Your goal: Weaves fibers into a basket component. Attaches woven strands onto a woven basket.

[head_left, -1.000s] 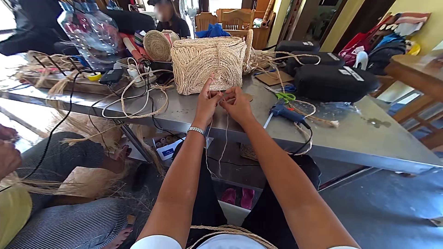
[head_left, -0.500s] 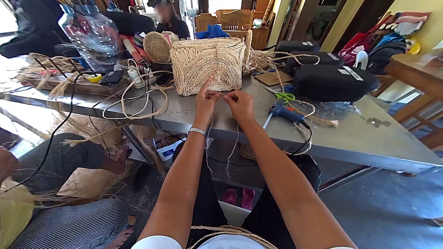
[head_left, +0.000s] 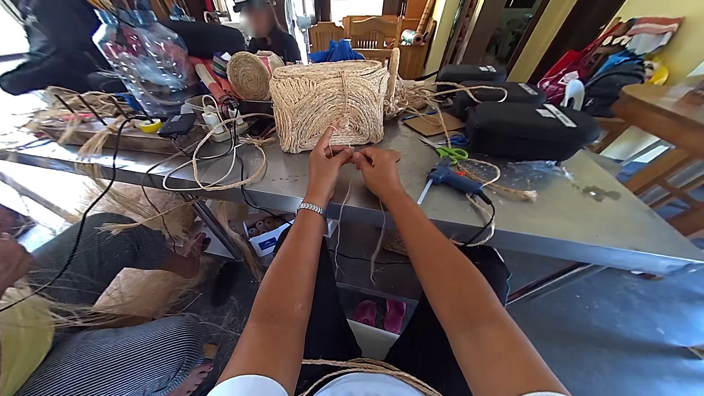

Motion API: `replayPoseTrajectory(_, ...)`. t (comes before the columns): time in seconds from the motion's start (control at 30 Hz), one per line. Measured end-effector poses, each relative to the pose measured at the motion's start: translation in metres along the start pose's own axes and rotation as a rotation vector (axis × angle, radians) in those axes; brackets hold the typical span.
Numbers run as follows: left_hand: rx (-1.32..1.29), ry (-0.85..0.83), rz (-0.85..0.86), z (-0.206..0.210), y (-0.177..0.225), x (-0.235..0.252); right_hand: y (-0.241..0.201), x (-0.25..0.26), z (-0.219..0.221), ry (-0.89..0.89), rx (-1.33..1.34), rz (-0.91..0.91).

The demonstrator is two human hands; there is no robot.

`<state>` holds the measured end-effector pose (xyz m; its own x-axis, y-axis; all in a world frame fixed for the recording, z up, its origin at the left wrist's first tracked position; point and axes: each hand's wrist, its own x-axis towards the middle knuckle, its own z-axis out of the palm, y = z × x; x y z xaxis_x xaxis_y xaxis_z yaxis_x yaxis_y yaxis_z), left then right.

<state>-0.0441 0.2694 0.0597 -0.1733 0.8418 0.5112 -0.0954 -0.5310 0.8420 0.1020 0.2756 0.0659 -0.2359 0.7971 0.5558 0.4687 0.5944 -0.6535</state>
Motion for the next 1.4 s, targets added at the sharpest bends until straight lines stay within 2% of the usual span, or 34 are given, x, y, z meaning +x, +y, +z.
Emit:
replayPoseTrajectory(0.2,-0.044,-0.068,-0.037,-0.0021,-0.0016,0.0015,-0.0002,-0.0006,-0.0023,-0.018,-0.008,0.015)
replayPoseTrajectory(0.43,-0.126,-0.01,-0.022,-0.0054,-0.0072,0.0041,0.0037,0.0012,0.0019,-0.133,-0.07,-0.042)
replayPoseTrajectory(0.5,-0.134,-0.002,-0.025,-0.0053,-0.0068,0.0041,0.0019,0.0006,0.0009,-0.089,-0.105,0.004)
replayPoseTrajectory(0.63,-0.095,-0.04,-0.047,-0.0052,-0.0064,0.003,-0.0005,-0.002,-0.0023,0.115,-0.063,0.033)
replayPoseTrajectory(0.8,-0.021,-0.127,-0.036,-0.0037,-0.0063,0.0028,0.0001,-0.0009,0.0015,0.039,0.034,-0.029)
replayPoseTrajectory(0.97,0.056,-0.173,0.002,-0.0027,-0.0069,0.0031,-0.001,-0.002,-0.0018,0.076,0.004,0.044)
replayPoseTrajectory(1.2,0.143,-0.104,-0.004,-0.0018,-0.0063,0.0022,-0.0023,-0.0026,-0.0025,0.144,-0.066,0.117)
replayPoseTrajectory(1.4,0.174,-0.098,0.012,-0.0028,-0.009,0.0027,-0.0011,-0.0027,-0.0013,0.145,-0.083,0.085)
